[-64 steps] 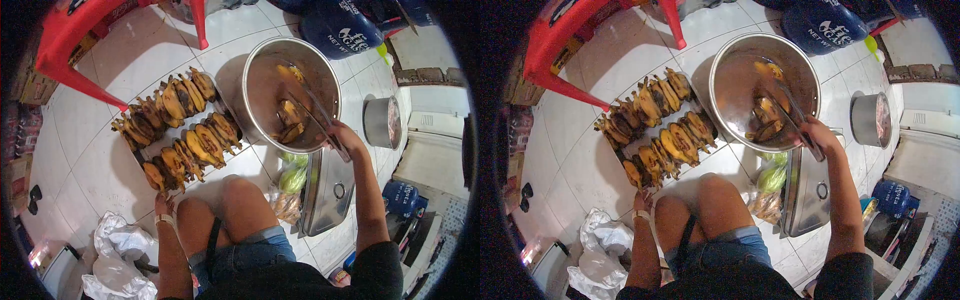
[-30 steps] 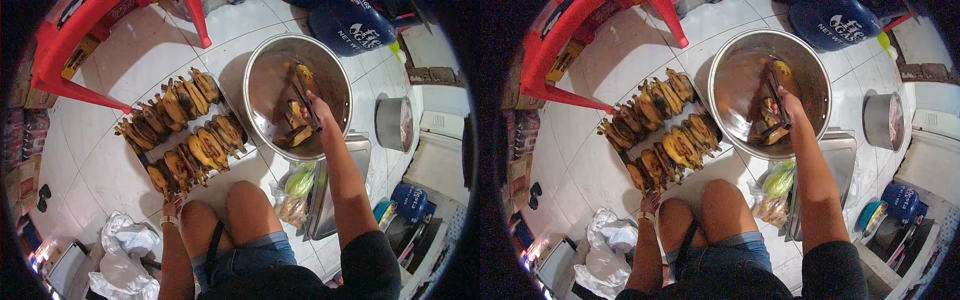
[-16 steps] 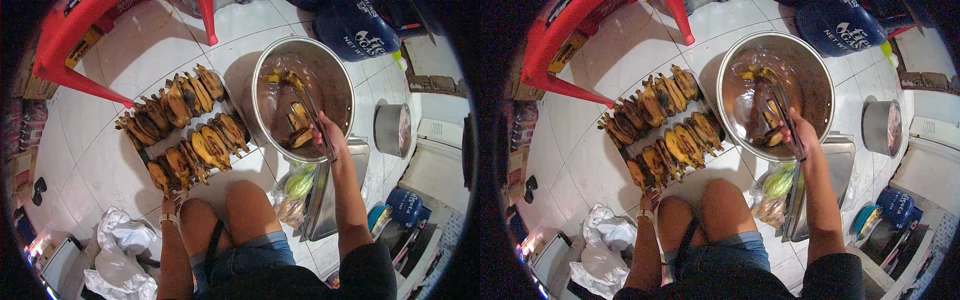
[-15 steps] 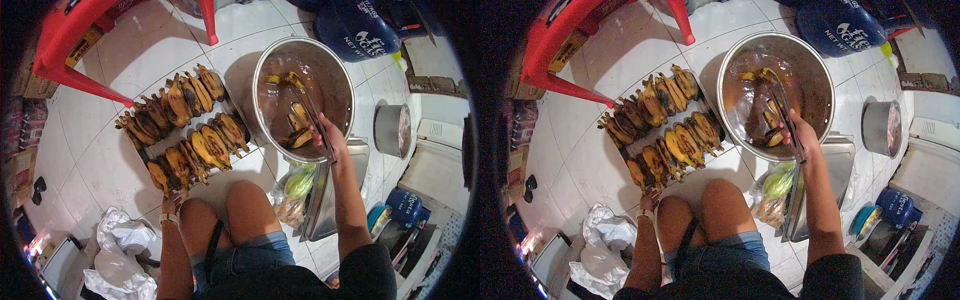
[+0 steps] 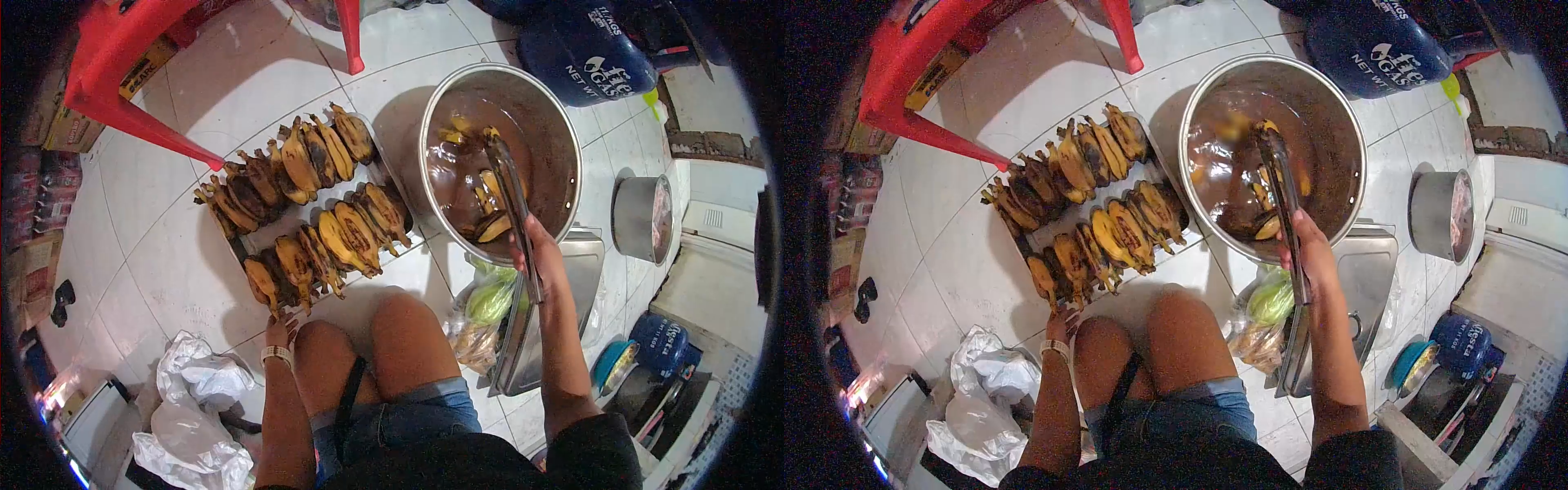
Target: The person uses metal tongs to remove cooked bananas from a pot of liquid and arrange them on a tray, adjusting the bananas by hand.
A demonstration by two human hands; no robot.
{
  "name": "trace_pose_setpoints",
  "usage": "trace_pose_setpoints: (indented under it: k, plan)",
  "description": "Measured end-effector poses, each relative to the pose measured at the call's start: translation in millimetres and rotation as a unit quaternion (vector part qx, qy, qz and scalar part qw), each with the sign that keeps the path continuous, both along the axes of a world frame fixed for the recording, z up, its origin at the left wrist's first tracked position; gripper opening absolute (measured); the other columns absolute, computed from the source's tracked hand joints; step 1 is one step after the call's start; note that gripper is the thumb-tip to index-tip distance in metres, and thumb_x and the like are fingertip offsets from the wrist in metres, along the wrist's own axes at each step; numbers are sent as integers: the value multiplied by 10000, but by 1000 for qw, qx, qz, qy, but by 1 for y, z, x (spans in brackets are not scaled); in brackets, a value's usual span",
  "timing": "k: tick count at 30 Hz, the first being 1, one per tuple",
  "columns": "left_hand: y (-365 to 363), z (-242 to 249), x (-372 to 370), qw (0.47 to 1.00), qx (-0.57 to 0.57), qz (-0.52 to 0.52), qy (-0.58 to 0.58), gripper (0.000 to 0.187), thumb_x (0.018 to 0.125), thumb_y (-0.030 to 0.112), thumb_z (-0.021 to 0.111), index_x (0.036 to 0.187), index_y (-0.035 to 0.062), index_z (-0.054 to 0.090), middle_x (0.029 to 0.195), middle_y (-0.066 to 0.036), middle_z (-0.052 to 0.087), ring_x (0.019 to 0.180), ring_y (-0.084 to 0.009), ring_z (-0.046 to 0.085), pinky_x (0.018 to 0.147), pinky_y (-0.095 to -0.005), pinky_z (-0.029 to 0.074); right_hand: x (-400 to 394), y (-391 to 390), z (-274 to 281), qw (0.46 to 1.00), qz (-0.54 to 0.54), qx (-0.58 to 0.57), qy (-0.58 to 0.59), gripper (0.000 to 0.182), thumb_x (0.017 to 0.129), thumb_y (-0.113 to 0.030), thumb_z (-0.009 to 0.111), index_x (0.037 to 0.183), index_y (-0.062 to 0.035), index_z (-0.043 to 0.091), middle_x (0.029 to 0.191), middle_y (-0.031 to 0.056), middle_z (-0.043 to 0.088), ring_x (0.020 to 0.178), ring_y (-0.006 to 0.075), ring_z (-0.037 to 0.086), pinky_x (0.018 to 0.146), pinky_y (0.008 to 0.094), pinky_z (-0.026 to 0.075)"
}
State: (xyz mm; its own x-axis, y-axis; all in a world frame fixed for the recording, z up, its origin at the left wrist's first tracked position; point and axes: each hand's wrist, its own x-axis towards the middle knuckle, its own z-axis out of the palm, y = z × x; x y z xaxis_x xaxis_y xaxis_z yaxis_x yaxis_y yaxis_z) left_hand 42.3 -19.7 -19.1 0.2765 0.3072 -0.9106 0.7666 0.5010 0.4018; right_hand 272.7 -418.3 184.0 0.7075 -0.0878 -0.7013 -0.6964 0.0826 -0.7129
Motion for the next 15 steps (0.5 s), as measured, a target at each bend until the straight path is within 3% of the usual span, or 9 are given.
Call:
trace_pose_setpoints:
  k: [2,3,5,9,11,14,15]
  plan:
    - [-10,25,20,998,29,-31,37,324,809,276,453,1087,113,422,934,-63,552,801,-176,540,643,-295,430,-11,2,8,1000,-8,24,-16,260,828,-328,396,922,-90,445,633,20,468,420,83,392,345,206,327]
    - [-10,22,20,998,32,-26,39,324,809,276,453,1087,113,422,934,-63,552,801,-176,540,643,-295,430,-15,4,15,1000,-3,10,-11,300,825,-321,406,998,-78,436,645,27,468,407,84,389,342,199,323]
    - [-7,6,11,1000,14,3,21,253,815,251,431,1019,104,402,943,-63,544,710,-158,549,509,-229,415,-27,8,29,1000,-8,-2,-11,328,826,-317,406,1045,-73,417,648,31,465,401,85,389,340,196,322]
    - [-1,-15,-2,993,-56,103,-21,274,816,270,431,1037,111,397,937,-62,545,719,-153,545,529,-244,414,-55,24,45,997,-3,-56,-60,382,833,-333,373,1102,-62,374,659,27,458,372,60,370,313,175,307]
    - [-12,-2,8,999,10,19,-42,289,821,279,421,1058,115,394,935,-64,544,736,-156,537,565,-276,419,-70,34,53,994,20,-70,-80,410,830,-338,378,1123,-53,354,669,33,456,377,62,377,313,176,310]
    - [-10,6,2,999,14,-26,-40,299,825,257,418,1071,89,385,927,-73,542,750,-153,527,593,-288,425,-92,38,60,989,65,-69,-112,454,824,-348,389,1146,-33,331,688,44,457,390,65,390,321,177,314]
    - [-12,24,12,998,41,-47,9,280,821,248,435,1027,59,422,909,-71,542,753,-141,520,616,-257,423,-98,41,62,987,89,-50,-124,468,822,-353,394,1147,-24,328,698,48,458,399,67,395,328,177,316]
